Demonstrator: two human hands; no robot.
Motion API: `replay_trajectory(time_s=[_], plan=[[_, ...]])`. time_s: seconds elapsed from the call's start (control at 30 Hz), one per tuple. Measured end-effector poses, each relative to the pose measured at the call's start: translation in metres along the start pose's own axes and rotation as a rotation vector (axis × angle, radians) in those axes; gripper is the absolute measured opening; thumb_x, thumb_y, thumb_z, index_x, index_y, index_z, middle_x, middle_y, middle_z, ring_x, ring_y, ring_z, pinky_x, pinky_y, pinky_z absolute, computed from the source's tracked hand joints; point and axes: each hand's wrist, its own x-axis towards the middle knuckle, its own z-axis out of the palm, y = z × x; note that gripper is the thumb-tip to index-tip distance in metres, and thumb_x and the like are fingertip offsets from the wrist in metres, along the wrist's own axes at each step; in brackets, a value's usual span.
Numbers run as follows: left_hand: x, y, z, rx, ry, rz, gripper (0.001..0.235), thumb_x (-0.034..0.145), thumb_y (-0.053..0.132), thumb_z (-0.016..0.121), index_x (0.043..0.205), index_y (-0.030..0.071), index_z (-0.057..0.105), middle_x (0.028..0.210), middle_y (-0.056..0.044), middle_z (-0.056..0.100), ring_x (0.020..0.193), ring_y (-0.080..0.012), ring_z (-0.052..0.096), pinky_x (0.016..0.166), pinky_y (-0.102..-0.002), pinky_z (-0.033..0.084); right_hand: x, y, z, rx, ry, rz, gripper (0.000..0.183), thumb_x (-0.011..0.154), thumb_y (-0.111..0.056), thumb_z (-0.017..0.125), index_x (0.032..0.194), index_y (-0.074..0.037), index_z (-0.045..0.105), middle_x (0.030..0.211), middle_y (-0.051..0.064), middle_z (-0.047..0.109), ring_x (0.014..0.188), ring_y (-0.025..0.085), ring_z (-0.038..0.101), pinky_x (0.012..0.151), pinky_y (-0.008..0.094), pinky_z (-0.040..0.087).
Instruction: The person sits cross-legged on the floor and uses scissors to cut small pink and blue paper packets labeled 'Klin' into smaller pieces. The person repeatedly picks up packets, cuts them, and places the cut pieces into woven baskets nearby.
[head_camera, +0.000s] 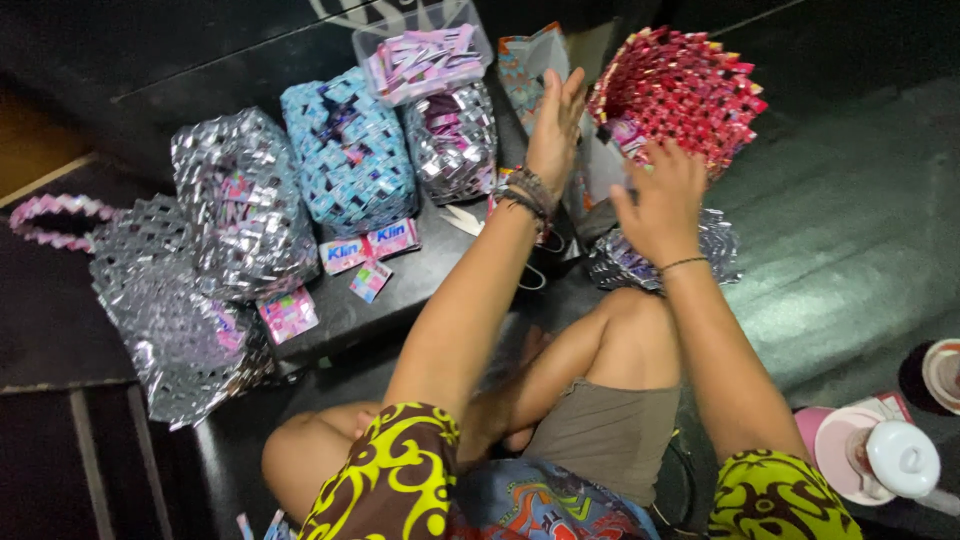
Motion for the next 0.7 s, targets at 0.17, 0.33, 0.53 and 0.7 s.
replay_trajectory(time_s=[0.17, 0.33, 0.53, 0.7], plan=[[-0.058, 0.033, -0.052, 0.038, 0.021, 0.086, 0.087, 0.091, 0.066, 0.037, 0.154, 0.007, 0.037, 0.154, -0.024, 0.044, 0.130, -0.0348, 0.051, 0.102, -0.042, 0.042, -0.011, -0.036, -0.019, 0.231, 0.148, -0.023, 0.041, 0.105, -0.027, 0.059, 0.133, 0.003, 0.065, 0.139, 0.026, 0.060, 0.130, 0.046, 0.051, 0.111, 0.060, 0.033], [-0.132, 0.033, -0.108, 0.271, 0.215, 0.273, 0.038, 0.106, 0.016, 0.044, 0.144, 0.011, 0.049, 0.118, -0.019, 0.073, 0.057, -0.0185, 0.073, 0.034, -0.021, 0.045, -0.030, -0.108, -0.012, 0.514, 0.148, -0.160, 0.030, 0.101, -0.014, 0.060, 0.126, 0.004, 0.064, 0.126, 0.021, 0.066, 0.116, 0.041, 0.060, 0.102, 0.049, 0.043], [-0.241, 0.000, -0.163, 0.612, 0.383, 0.309, 0.047, 0.087, -0.010, 0.059, 0.127, 0.014, 0.067, 0.119, -0.005, 0.072, 0.115, -0.0186, 0.068, 0.101, -0.033, 0.055, -0.025, -0.128, 0.041, 0.363, -0.046, -0.174, 0.053, 0.084, -0.010, 0.078, 0.135, 0.000, 0.065, 0.133, 0.022, 0.060, 0.127, 0.041, 0.052, 0.108, 0.052, 0.036], [-0.285, -0.010, -0.163, 0.626, 0.423, 0.157, 0.028, 0.096, 0.007, 0.066, 0.122, 0.016, 0.071, 0.115, -0.004, 0.074, 0.112, -0.0191, 0.070, 0.097, -0.034, 0.057, -0.002, -0.106, 0.089, 0.132, -0.120, -0.126, 0.049, 0.085, -0.039, 0.084, 0.120, -0.005, 0.076, 0.116, 0.017, 0.071, 0.113, 0.036, 0.064, 0.105, 0.050, 0.043]])
